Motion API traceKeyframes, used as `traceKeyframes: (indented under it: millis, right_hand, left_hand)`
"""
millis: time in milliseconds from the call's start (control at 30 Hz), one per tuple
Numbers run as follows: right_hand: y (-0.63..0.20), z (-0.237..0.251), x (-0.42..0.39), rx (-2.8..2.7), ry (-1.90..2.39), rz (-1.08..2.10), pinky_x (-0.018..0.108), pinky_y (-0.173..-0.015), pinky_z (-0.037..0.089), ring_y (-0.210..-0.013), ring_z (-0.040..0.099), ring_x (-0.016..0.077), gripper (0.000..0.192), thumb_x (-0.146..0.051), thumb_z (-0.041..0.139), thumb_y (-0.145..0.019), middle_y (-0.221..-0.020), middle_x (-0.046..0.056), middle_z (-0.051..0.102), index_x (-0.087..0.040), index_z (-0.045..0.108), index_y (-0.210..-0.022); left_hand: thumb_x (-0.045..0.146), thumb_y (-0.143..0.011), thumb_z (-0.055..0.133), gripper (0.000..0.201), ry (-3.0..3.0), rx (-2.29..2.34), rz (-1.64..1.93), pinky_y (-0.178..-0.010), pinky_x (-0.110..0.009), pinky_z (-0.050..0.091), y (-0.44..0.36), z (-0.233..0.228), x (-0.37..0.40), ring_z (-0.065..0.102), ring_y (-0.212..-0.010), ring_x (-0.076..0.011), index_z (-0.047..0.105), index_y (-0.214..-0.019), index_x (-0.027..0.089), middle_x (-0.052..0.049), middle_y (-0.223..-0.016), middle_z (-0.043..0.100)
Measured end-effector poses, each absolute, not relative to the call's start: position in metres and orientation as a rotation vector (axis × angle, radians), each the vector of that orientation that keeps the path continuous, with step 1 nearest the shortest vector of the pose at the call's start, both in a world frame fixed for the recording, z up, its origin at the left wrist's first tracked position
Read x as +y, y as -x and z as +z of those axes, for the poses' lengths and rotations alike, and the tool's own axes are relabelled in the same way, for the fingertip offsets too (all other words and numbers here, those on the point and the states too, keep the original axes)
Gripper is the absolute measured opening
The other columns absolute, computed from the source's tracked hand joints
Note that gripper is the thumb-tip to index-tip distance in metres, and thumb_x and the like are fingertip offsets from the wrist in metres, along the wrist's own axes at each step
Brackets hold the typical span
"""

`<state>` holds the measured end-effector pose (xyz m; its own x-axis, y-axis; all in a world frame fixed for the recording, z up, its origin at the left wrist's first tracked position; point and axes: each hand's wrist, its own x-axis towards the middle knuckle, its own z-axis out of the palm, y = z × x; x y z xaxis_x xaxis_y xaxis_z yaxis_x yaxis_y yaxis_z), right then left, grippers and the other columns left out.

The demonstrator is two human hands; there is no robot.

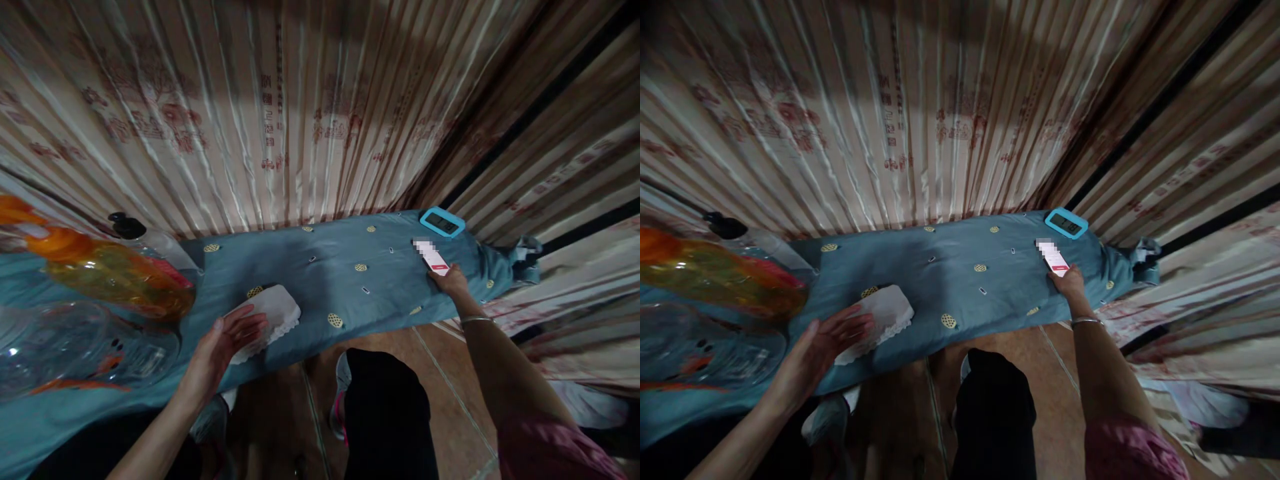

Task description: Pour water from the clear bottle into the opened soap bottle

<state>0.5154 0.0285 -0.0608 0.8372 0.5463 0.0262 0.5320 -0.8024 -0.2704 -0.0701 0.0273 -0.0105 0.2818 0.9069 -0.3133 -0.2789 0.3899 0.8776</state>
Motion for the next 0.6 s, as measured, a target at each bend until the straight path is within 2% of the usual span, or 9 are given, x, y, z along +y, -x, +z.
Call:
traceKeyframes:
  millis: [200, 333, 467, 533, 600]
  right_hand:
    - [-0.495, -0.065, 0.019, -0.805, 2.630, -0.083, 0.050, -0.101, 0.043, -0.123, 0.050, 0.0276, 0.052, -0.041, 0.065, -0.084, -0.134, 0.011, 0.052, -0.018, 0.050, -0.128]
    - [-0.459, -0.066, 0.006, -0.934, 2.478, -0.199, 0.054, -0.107, 0.037, -0.132, 0.042, 0.0309, 0.063, -0.039, 0.067, -0.083, -0.143, 0.013, 0.044, -0.018, 0.041, -0.137]
    - [-0.408, -0.066, -0.003, -1.124, 2.312, -0.153, 0.056, -0.110, 0.033, -0.138, 0.035, 0.0323, 0.065, -0.038, 0.063, -0.085, -0.149, 0.014, 0.037, -0.018, 0.036, -0.141]
    - [-0.379, -0.063, -0.005, -1.233, 2.231, -0.069, 0.055, -0.109, 0.035, -0.137, 0.037, 0.0315, 0.063, -0.040, 0.061, -0.086, -0.147, 0.015, 0.041, -0.017, 0.038, -0.140]
    - [-0.347, -0.058, -0.006, -1.351, 2.149, 0.047, 0.053, -0.107, 0.039, -0.131, 0.047, 0.0290, 0.060, -0.043, 0.061, -0.086, -0.140, 0.015, 0.049, -0.016, 0.043, -0.137]
  left_hand:
    - [0.072, -0.066, 0.064, 0.070, -0.798, 0.968, 0.956, -0.105, -0.054, 0.043, 0.070, -0.002, 0.026, 0.066, -0.107, -0.0345, 0.068, -0.109, 0.017, -0.015, -0.109, 0.073]
    - [0.066, -0.064, 0.071, 0.065, -0.856, 1.051, 1.014, -0.103, -0.053, 0.045, 0.072, 0.001, 0.026, 0.066, -0.107, -0.0345, 0.068, -0.105, 0.016, -0.015, -0.106, 0.074]
    - [0.060, -0.059, 0.078, 0.061, -0.930, 1.103, 1.051, -0.098, -0.049, 0.050, 0.073, 0.003, 0.024, 0.068, -0.103, -0.0333, 0.070, -0.099, 0.014, -0.014, -0.101, 0.075]
    - [0.057, -0.058, 0.080, 0.055, -0.970, 1.098, 1.071, -0.095, -0.046, 0.052, 0.071, 0.004, 0.021, 0.069, -0.096, -0.0309, 0.072, -0.093, 0.015, -0.013, -0.094, 0.076]
    - [0.053, -0.057, 0.082, 0.047, -1.004, 1.090, 1.085, -0.090, -0.043, 0.054, 0.071, 0.003, 0.017, 0.070, -0.089, -0.0285, 0.072, -0.085, 0.016, -0.009, -0.085, 0.076]
